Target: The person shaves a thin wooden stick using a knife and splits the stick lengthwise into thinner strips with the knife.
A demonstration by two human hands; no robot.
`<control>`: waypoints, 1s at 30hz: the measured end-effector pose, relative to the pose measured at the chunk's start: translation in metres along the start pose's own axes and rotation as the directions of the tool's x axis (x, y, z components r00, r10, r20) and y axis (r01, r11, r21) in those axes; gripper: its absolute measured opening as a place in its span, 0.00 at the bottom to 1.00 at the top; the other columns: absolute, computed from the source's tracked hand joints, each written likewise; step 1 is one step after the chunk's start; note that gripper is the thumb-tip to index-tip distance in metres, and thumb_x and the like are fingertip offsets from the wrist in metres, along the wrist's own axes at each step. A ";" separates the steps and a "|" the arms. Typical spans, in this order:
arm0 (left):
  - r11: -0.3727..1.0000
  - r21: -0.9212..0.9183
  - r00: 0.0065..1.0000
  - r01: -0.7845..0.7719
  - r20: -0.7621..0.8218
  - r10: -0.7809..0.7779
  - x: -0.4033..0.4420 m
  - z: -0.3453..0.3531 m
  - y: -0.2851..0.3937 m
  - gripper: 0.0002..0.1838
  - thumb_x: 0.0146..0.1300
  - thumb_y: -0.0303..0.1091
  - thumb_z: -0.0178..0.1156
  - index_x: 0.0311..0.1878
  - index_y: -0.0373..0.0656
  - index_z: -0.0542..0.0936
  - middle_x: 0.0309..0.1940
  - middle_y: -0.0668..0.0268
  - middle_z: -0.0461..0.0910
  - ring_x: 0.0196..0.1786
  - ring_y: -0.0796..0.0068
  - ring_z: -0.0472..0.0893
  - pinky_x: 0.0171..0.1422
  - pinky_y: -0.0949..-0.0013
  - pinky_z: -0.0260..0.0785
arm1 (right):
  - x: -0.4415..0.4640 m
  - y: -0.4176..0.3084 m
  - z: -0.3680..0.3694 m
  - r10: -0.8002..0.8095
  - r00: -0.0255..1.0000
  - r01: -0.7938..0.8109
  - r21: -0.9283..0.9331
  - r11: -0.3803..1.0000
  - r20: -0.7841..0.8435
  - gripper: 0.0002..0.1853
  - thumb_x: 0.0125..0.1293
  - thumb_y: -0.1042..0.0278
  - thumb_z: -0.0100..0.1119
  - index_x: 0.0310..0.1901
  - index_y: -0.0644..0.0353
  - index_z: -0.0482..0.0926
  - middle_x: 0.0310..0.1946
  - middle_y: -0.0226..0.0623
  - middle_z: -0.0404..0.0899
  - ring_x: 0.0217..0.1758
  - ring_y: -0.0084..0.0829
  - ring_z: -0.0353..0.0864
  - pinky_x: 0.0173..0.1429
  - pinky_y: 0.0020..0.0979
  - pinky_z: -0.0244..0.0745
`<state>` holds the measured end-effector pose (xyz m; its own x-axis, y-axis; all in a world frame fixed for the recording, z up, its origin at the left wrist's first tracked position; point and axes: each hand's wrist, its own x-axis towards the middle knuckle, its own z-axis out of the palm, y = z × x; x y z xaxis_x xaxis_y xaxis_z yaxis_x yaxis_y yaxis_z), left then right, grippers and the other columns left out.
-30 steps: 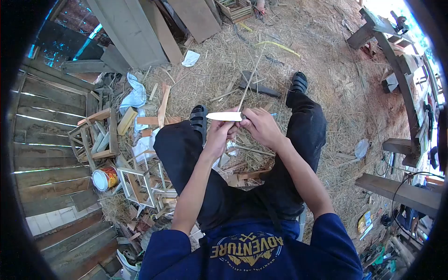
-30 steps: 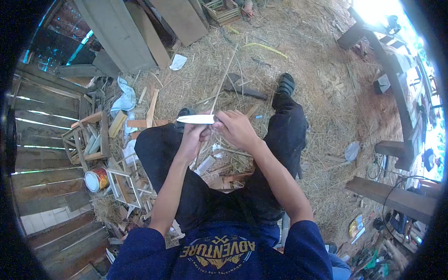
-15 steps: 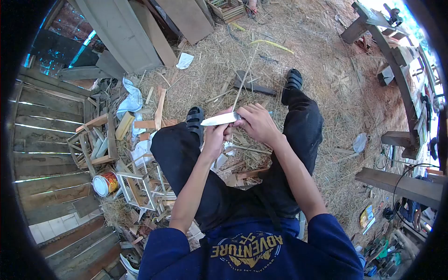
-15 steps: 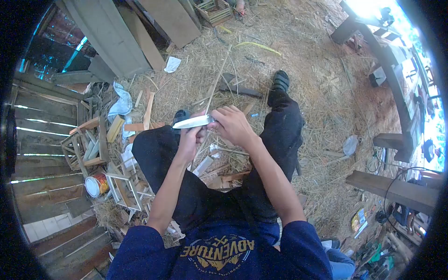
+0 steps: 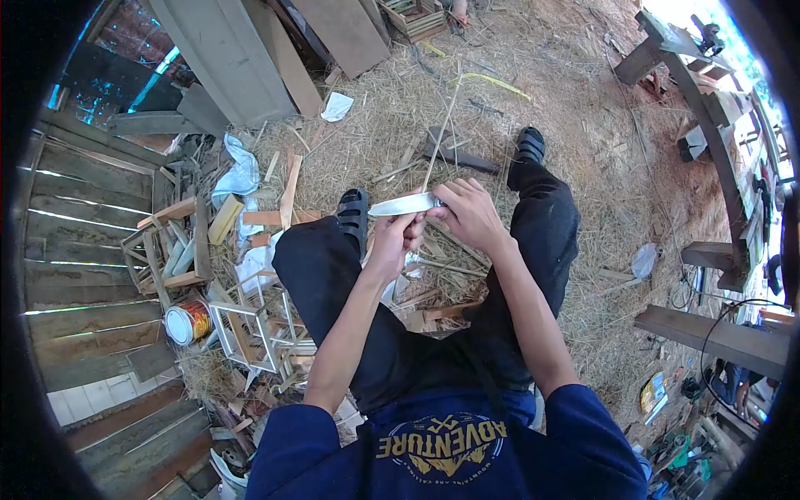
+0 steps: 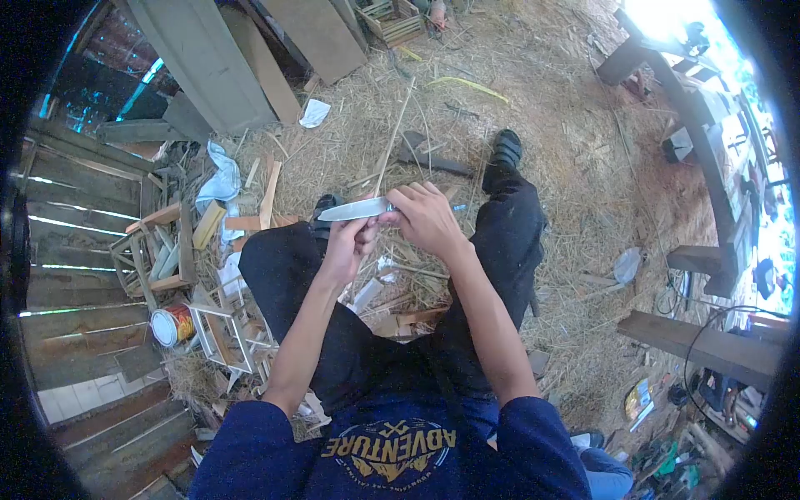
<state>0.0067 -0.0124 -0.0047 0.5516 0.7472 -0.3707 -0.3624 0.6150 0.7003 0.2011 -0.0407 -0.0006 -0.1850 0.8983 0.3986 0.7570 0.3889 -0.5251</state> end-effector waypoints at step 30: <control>0.956 0.282 0.993 -0.075 -0.064 0.097 0.004 0.002 0.000 0.11 0.77 0.35 0.58 0.56 0.42 0.81 0.30 0.71 0.80 0.21 0.92 0.61 0.23 0.82 0.51 | 0.002 -0.004 -0.003 0.054 0.999 -0.054 0.091 0.994 0.001 0.13 0.70 0.57 0.60 0.41 0.59 0.76 0.35 0.43 0.80 0.43 0.47 0.80 0.51 0.44 0.71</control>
<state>0.0106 -0.0096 -0.0049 0.4649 0.8177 -0.3395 -0.1760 0.4611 0.8697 0.1995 -0.0409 0.0042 -0.1446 0.9181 0.3690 0.7059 0.3571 -0.6117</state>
